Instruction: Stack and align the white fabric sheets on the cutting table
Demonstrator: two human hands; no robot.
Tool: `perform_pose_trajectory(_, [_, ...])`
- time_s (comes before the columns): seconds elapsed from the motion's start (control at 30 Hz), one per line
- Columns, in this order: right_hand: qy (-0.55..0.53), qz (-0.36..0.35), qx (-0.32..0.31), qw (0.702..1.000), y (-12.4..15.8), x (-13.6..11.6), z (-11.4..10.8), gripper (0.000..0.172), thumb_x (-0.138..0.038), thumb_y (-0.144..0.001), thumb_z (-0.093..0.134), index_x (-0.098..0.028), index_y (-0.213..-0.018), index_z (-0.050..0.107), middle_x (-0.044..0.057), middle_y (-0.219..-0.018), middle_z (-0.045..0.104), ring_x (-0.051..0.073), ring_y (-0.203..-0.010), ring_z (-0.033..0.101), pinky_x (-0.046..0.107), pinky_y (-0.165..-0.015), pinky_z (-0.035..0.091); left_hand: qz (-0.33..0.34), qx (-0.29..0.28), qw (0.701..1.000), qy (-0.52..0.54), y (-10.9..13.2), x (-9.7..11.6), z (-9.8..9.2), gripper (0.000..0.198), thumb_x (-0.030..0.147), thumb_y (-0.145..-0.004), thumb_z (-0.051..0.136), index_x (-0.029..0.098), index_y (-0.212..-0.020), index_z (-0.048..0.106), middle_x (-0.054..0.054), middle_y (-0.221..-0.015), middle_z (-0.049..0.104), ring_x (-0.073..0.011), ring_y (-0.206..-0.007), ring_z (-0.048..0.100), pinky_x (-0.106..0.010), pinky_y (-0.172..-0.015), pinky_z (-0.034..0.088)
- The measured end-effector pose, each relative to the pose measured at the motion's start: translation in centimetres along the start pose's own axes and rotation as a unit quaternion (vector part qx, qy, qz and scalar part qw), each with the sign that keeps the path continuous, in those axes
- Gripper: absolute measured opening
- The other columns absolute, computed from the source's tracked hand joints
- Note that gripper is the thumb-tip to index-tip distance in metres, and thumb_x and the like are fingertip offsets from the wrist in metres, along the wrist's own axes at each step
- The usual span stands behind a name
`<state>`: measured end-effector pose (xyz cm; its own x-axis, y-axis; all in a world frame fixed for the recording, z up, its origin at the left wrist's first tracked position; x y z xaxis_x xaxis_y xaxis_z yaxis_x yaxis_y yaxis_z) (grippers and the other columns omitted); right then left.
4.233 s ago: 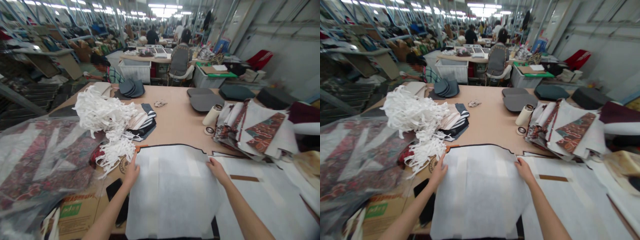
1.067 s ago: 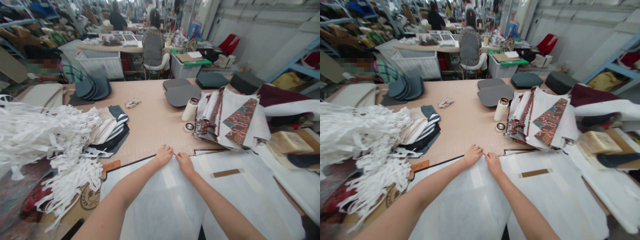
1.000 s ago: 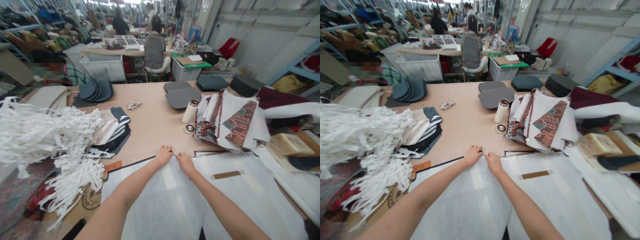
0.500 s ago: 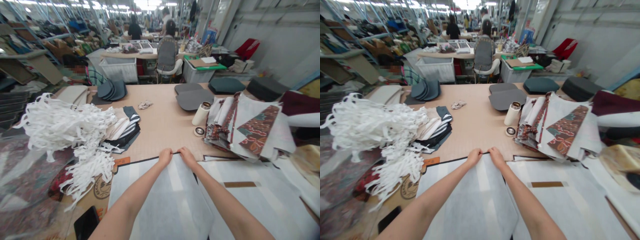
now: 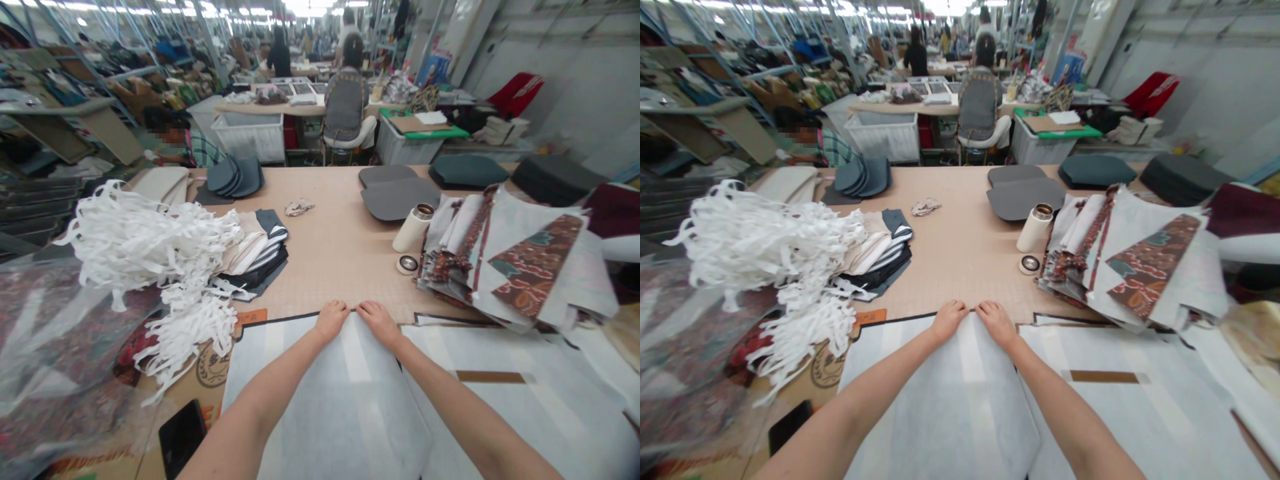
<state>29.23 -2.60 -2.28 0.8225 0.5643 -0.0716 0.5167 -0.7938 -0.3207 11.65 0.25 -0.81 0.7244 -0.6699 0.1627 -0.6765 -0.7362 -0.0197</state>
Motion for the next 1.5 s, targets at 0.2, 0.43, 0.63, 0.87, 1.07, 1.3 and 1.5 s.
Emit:
perform_pose_trajectory(0.2, [0.027,0.021,0.009,0.999,0.3,-0.4,-0.2,0.035,-0.003,-0.082,0.041,-0.015,-0.110,0.059,0.011,-0.107,0.059,0.022,-0.101,0.049,0.039,-0.089,0.040,-0.051,0.004,0.998,0.021,4.2,-3.7,-0.3,0.024,0.021,-0.090,0.040,0.021,-0.104,0.059,-0.004,-0.099,0.058,-0.0173,-0.094,0.048,-0.029,-0.082,0.038])
perform_pose_trajectory(0.43, [-0.009,-0.002,0.024,1.000,-3.6,-7.4,1.5,0.031,-0.007,-0.084,0.044,-0.013,-0.111,0.057,0.012,-0.102,0.059,0.022,-0.097,0.051,0.037,-0.087,0.041,-0.009,0.011,0.999,-0.045,6.0,-3.0,-0.4,0.028,0.019,-0.090,0.037,0.019,-0.115,0.049,-0.009,-0.106,0.056,-0.0199,-0.099,0.047,-0.035,-0.082,0.040])
perform_pose_trajectory(0.63, [0.054,-0.003,0.029,0.998,0.0,-2.3,0.6,0.038,-0.002,-0.081,0.038,-0.013,-0.112,0.057,0.012,-0.110,0.058,0.023,-0.104,0.048,0.039,-0.093,0.038,-0.144,0.014,0.988,0.045,7.5,-5.8,-1.0,0.024,0.020,-0.087,0.044,0.022,-0.107,0.057,-0.004,-0.104,0.057,-0.0177,-0.100,0.049,-0.031,-0.085,0.039])
perform_pose_trajectory(0.87, [0.034,0.101,0.046,0.993,-2.8,-3.7,1.2,0.031,-0.007,-0.082,0.039,-0.013,-0.101,0.062,0.011,-0.100,0.060,0.022,-0.095,0.050,0.034,-0.085,0.040,-0.186,0.016,0.977,0.103,6.3,-5.9,-2.2,0.022,0.020,-0.086,0.045,0.019,-0.093,0.065,-0.005,-0.093,0.061,-0.0169,-0.094,0.053,-0.029,-0.084,0.040])
perform_pose_trajectory(1.07, [0.009,0.090,0.030,0.995,-5.0,-8.5,3.5,0.030,-0.010,-0.085,0.039,-0.016,-0.104,0.061,0.010,-0.097,0.060,0.021,-0.090,0.050,0.031,-0.079,0.040,-0.171,0.028,0.981,0.084,6.8,-6.5,-1.5,0.023,0.023,-0.088,0.044,0.021,-0.097,0.065,-0.004,-0.095,0.061,-0.0173,-0.094,0.052,-0.028,-0.082,0.039])
perform_pose_trajectory(1.3, [-0.006,0.005,0.053,0.999,-6.1,-11.0,4.0,0.028,-0.011,-0.087,0.041,-0.016,-0.108,0.059,0.009,-0.099,0.059,0.020,-0.093,0.049,0.033,-0.082,0.041,-0.069,0.033,0.997,-0.002,9.2,-7.2,-0.7,0.025,0.024,-0.090,0.040,0.021,-0.107,0.058,-0.005,-0.101,0.058,-0.0202,-0.097,0.048,-0.033,-0.081,0.037])
perform_pose_trajectory(1.5, [0.024,-0.072,0.057,0.996,-4.1,-9.2,2.9,0.033,-0.006,-0.086,0.036,-0.013,-0.110,0.057,0.011,-0.105,0.058,0.022,-0.101,0.047,0.036,-0.088,0.041,-0.026,0.018,0.998,-0.047,11.0,-8.8,-1.4,0.021,0.018,-0.088,0.043,0.017,-0.105,0.056,-0.007,-0.099,0.058,-0.0204,-0.094,0.047,-0.032,-0.078,0.037])
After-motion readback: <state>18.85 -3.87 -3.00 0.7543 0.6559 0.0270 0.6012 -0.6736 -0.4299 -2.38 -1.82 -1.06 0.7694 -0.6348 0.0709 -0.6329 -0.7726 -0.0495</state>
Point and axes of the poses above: each hand's wrist, its own y-axis away from the middle knuckle, its own z-axis out of the palm, x = y × z, the point moved 2 cm from there along -y, towards the middle knuckle
